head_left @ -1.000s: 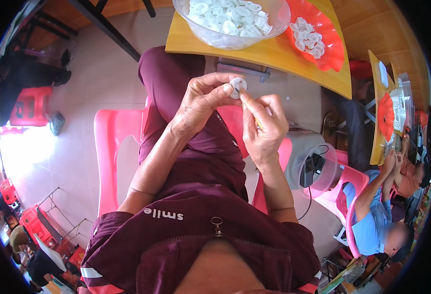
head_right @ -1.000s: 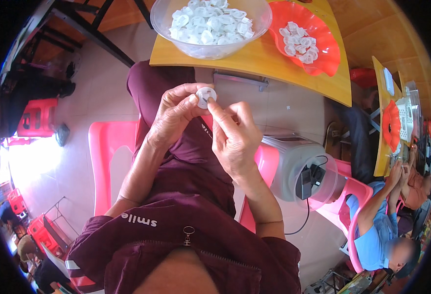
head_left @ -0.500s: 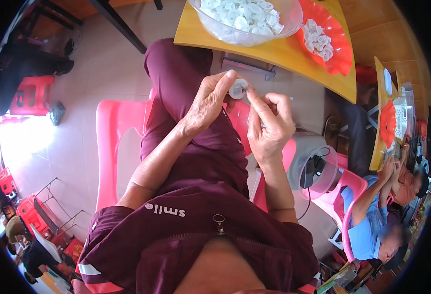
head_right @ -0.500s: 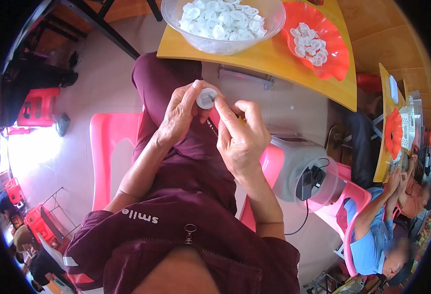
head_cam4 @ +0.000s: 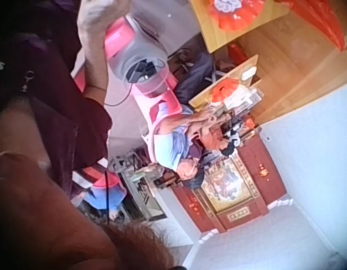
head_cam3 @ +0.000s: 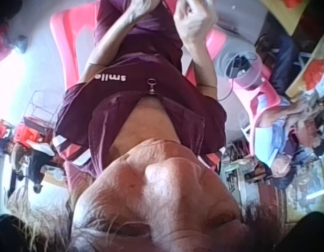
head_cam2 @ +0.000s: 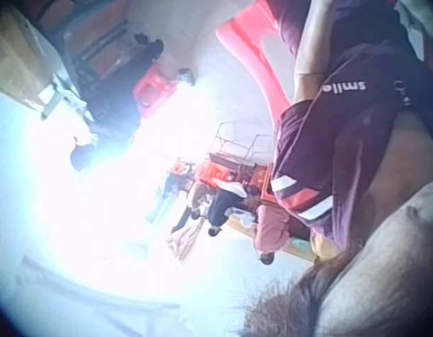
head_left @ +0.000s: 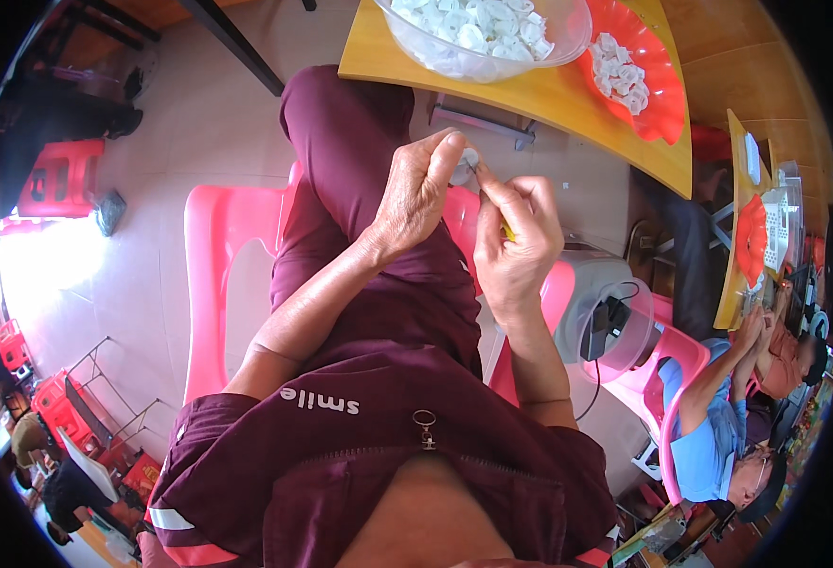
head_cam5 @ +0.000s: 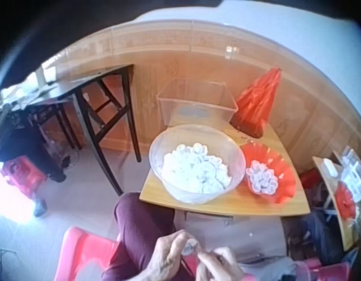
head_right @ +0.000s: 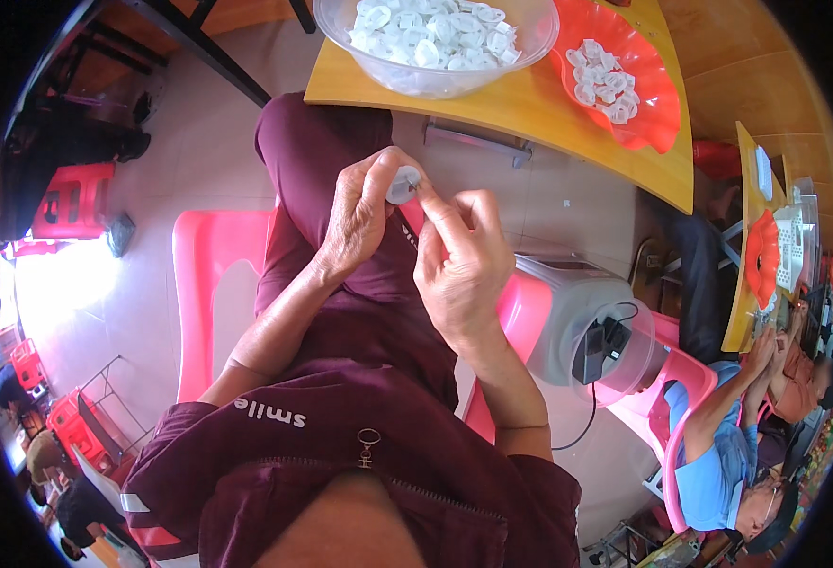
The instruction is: The person takes plastic components from a bowl and assembles small parts into them using a small screwdriver by hand.
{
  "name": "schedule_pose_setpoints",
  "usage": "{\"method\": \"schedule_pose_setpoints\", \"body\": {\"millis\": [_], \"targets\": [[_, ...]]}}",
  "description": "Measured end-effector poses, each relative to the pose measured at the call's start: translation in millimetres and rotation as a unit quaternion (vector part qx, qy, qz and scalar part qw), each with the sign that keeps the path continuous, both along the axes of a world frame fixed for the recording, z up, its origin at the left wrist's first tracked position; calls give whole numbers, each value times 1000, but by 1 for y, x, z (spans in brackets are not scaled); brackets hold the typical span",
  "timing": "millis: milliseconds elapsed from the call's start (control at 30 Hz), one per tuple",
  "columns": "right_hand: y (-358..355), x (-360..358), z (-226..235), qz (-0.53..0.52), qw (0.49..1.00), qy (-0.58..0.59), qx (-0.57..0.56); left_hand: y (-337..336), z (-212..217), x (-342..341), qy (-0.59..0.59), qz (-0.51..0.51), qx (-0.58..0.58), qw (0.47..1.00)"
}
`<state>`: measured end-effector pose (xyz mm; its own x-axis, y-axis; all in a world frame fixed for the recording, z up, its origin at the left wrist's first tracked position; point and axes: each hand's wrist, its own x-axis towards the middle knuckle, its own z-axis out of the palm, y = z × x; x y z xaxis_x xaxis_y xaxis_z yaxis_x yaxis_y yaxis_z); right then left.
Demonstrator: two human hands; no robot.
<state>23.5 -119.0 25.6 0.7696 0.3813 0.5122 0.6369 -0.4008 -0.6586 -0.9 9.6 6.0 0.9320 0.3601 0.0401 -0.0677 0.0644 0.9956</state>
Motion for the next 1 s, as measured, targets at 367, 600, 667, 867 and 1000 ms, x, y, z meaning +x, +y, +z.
{"method": "schedule_pose_setpoints", "body": {"millis": [367, 600, 667, 867, 1000], "targets": [[1, 0, 1, 26, 999, 26, 29, -2, -3, 1, -15, 20, 17, 1000], [4, -4, -2, 8, 1000, -15, -8, -2, -6, 2, -25, 40, 62, 997], [5, -5, -3, 4, 999, -43, -26, -1, -8, 3, -37, 47, 67, 996], [3, -2, -3, 13, 984, -133, -117, 6, -13, 2, -31, 25, 139, 990], [2, -1, 2, 23, 970, -159, -182, 13, -23, 3, 19, -29, 163, 986]]}}
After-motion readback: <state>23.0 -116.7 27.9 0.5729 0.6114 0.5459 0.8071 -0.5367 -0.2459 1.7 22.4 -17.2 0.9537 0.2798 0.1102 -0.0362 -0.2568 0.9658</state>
